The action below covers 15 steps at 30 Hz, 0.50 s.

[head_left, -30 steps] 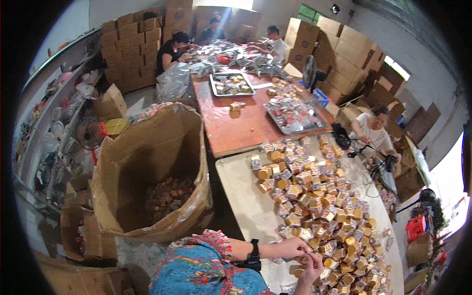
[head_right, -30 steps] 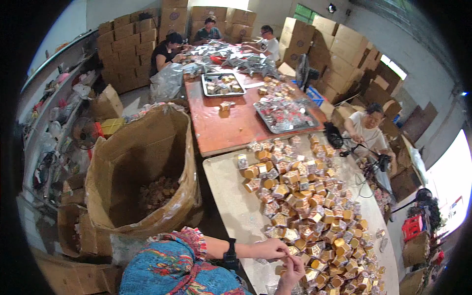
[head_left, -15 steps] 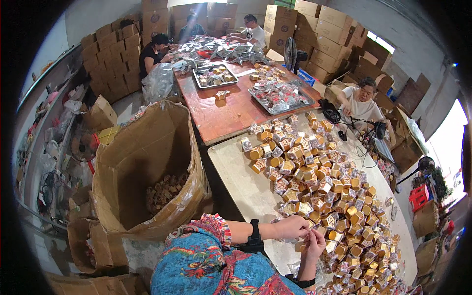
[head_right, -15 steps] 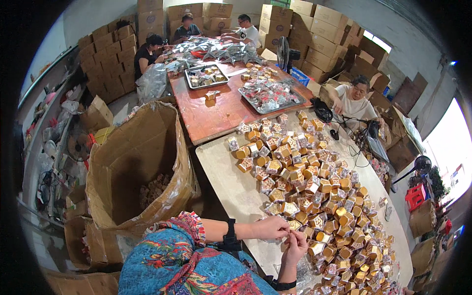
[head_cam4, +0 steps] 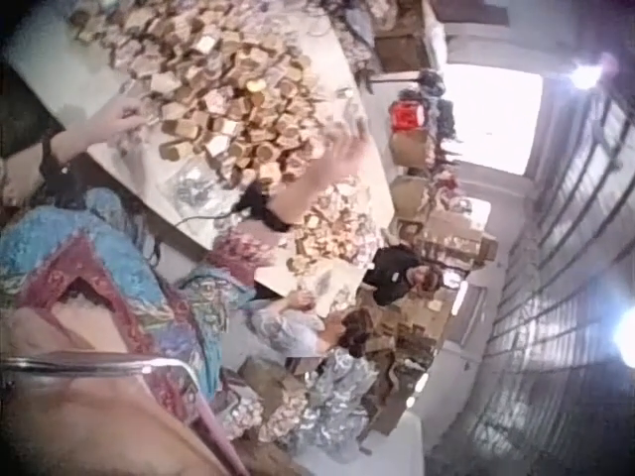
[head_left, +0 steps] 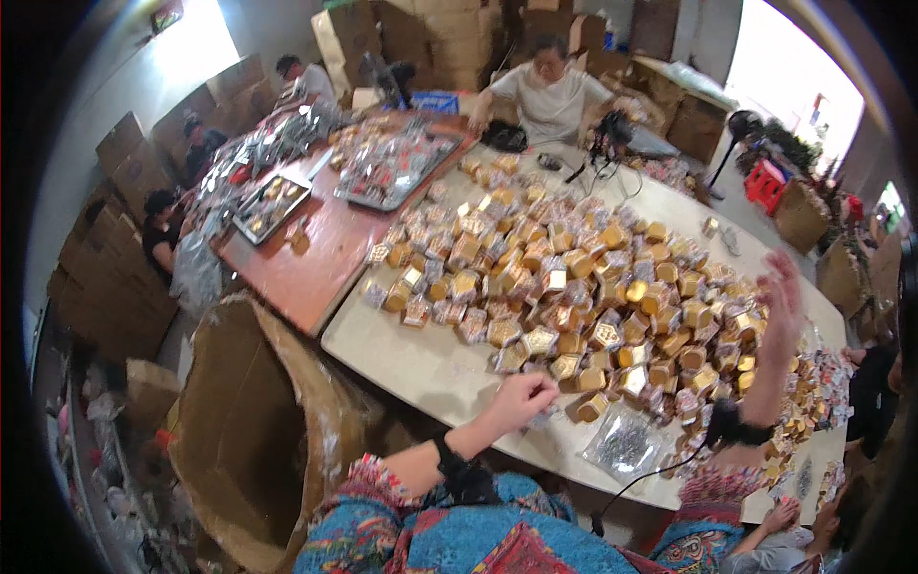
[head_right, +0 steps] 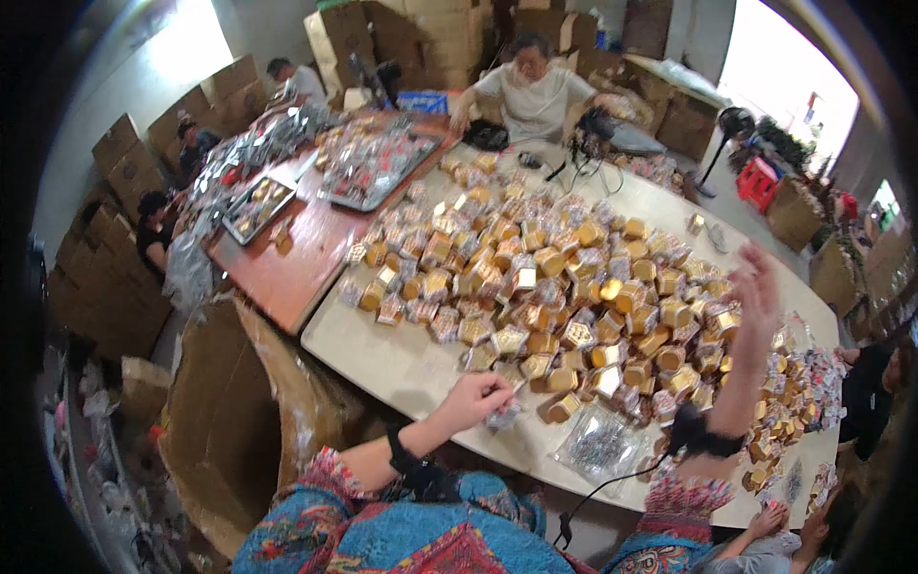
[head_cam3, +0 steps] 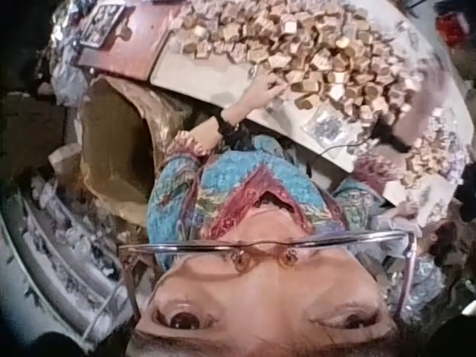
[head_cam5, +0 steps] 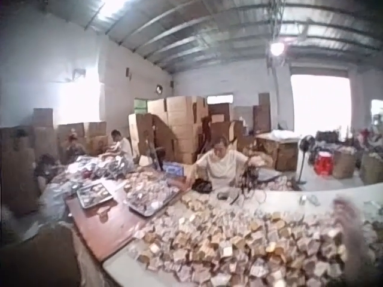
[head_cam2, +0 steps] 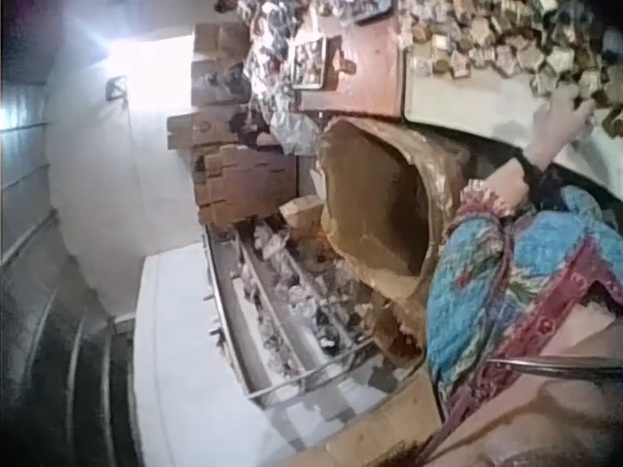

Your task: Assembling and organizing small decorative gold and red boxes in a factory setting.

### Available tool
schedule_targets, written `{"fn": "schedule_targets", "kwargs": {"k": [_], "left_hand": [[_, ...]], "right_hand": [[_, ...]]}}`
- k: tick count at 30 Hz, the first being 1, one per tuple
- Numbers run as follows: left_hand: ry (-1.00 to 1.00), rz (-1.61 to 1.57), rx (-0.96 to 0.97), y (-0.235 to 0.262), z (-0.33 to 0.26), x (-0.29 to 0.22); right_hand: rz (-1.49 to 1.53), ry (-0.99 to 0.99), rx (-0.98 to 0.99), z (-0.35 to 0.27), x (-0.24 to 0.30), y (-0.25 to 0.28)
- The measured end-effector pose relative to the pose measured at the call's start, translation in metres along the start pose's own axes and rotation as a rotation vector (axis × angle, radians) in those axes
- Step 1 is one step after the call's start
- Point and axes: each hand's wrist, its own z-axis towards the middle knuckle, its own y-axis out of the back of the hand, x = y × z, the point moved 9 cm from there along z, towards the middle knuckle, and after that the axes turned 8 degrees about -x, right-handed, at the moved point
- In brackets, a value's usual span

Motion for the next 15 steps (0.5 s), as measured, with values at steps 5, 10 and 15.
{"fn": "schedule_targets", "kwargs": {"k": [5,10,15], "left_hand": [[-0.034,-0.156,0.002,0.002,-0.002,0.016],[-0.140,0.039,-0.031,0.011,-0.010,0.018],[-0.139,0.005,-0.087,0.025,-0.035,0.004]], "right_hand": [[0.106,-0.070,0.169,-0.010,0.015,-0.051],[-0.188,-0.019,0.522,-0.181,-0.011,-0.129],[0.097,-0.459,0.491,-0.257,-0.077,-0.158]]}}
